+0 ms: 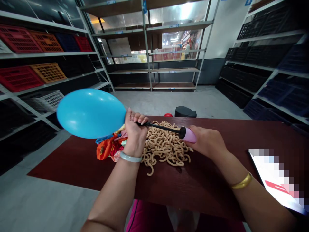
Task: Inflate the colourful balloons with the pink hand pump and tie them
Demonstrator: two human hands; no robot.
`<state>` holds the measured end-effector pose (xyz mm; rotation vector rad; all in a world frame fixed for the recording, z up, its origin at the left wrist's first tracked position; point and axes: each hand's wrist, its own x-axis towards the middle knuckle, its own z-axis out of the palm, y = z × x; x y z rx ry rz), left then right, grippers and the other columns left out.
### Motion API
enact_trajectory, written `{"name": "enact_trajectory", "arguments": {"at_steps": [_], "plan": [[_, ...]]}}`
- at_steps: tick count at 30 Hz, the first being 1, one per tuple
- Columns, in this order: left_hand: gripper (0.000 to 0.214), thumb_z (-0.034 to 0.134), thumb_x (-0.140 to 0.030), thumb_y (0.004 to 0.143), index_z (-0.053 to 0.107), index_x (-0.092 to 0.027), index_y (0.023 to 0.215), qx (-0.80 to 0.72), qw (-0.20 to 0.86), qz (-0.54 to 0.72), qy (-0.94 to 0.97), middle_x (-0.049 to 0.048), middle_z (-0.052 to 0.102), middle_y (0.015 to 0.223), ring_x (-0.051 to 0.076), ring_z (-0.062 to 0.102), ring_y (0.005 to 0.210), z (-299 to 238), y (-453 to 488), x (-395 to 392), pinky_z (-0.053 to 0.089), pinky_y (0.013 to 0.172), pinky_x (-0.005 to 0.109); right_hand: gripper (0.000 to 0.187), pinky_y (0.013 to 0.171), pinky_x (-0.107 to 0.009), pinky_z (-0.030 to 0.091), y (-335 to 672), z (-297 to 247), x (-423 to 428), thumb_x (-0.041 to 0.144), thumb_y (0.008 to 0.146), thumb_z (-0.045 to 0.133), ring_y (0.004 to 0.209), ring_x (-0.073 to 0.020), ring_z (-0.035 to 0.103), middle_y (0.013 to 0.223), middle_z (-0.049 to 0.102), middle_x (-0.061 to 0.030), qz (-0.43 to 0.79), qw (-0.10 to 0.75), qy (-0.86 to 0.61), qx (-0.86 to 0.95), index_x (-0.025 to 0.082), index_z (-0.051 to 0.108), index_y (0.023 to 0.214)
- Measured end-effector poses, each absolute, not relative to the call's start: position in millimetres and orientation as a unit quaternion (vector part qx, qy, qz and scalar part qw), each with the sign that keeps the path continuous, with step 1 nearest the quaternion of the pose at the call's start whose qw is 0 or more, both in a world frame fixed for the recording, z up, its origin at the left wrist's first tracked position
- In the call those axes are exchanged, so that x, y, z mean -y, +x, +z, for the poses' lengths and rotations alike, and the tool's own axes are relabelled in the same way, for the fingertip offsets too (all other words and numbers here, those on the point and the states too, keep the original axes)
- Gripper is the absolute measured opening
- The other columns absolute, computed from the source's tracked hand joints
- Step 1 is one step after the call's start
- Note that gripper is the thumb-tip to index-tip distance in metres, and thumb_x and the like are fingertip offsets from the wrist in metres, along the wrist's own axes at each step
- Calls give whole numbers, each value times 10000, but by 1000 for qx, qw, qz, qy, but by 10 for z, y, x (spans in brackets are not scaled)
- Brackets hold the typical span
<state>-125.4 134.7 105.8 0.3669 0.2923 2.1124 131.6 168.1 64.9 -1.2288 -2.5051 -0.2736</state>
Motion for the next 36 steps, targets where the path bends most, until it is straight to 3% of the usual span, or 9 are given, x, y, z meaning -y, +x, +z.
{"name": "enact_trajectory", "arguments": {"at_steps": [12,21,26,36], "plan": [[476,613,-385,823,262,-190,567,-178,564,789,165,-64,281,481,64,333,405,669,-335,-1397,296,435,222,409,563,-305,340,1140,562,-1506,464,768,575,792,-244,651,929,686,-47,-86,151,-442,880,222,536,1094],[472,593,-321,836,216,-197,580,-196,536,801,183,-78,235,445,64,282,365,861,-664,-1385,241,410,225,500,587,-290,377,1093,571,-1520,615,811,470,758,-214,651,948,692,-38,-52,171,-443,878,271,534,1168],[460,560,-247,851,177,-198,601,-167,473,844,190,-90,226,427,58,250,360,1054,-1234,-1375,205,411,215,539,578,-287,366,1198,566,-1640,656,799,451,785,-224,646,930,691,-58,-70,159,-443,879,240,564,1123],[444,539,-235,858,180,-193,600,-123,467,859,170,-86,254,433,53,272,370,1031,-1198,-1337,233,417,203,465,579,-296,330,1271,622,-1626,558,801,521,796,-240,632,922,679,-72,-102,155,-451,873,226,534,1126]]}}
